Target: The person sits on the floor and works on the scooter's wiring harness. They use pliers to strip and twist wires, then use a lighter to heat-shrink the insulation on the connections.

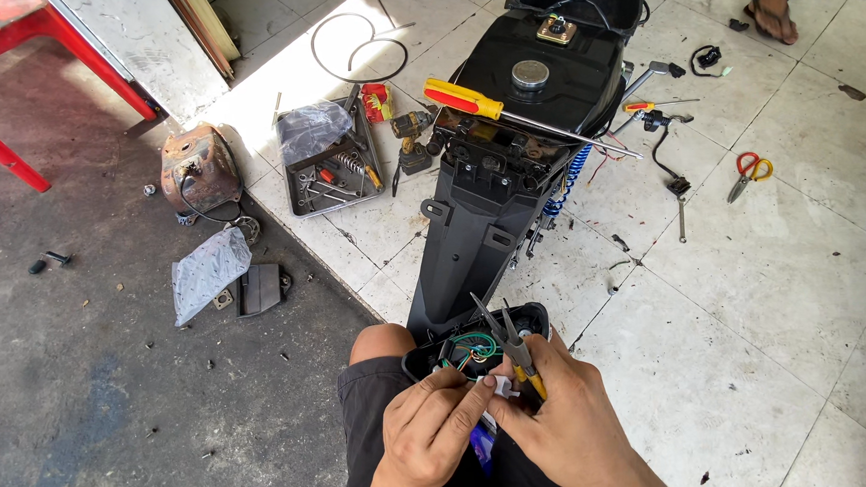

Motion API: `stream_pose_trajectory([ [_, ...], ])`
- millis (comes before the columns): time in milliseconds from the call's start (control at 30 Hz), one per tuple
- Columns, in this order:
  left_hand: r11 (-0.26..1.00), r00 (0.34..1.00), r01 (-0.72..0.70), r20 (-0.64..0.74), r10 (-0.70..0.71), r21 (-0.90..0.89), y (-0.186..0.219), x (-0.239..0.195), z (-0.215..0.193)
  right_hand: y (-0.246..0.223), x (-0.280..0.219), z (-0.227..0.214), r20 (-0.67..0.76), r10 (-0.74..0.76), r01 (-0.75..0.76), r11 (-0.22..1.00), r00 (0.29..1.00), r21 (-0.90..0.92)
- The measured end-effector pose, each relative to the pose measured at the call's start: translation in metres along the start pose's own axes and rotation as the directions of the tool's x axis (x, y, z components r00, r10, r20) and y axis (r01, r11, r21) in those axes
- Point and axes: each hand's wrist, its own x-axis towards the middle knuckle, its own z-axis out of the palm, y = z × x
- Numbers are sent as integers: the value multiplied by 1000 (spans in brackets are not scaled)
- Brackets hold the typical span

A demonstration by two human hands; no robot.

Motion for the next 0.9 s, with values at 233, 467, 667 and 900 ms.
stream_pose_trajectory([
  [233,1000,944,-24,330,20,7,-1,7,-18,-4,-3,2,162,220,-209,975,962,-81],
  [467,998,914,-66,402,57,9,-8,-1,-24,1,-1,8,147,146,-139,989,978,-55],
  [667,999,901,-48,431,50,-16,-15,4,-23,12,4,16,158,164,-152,985,974,-85],
  [900,923,947,291,216,-239,-252,-7,29,-32,12,8,5,123,305,-315,946,944,71],
])
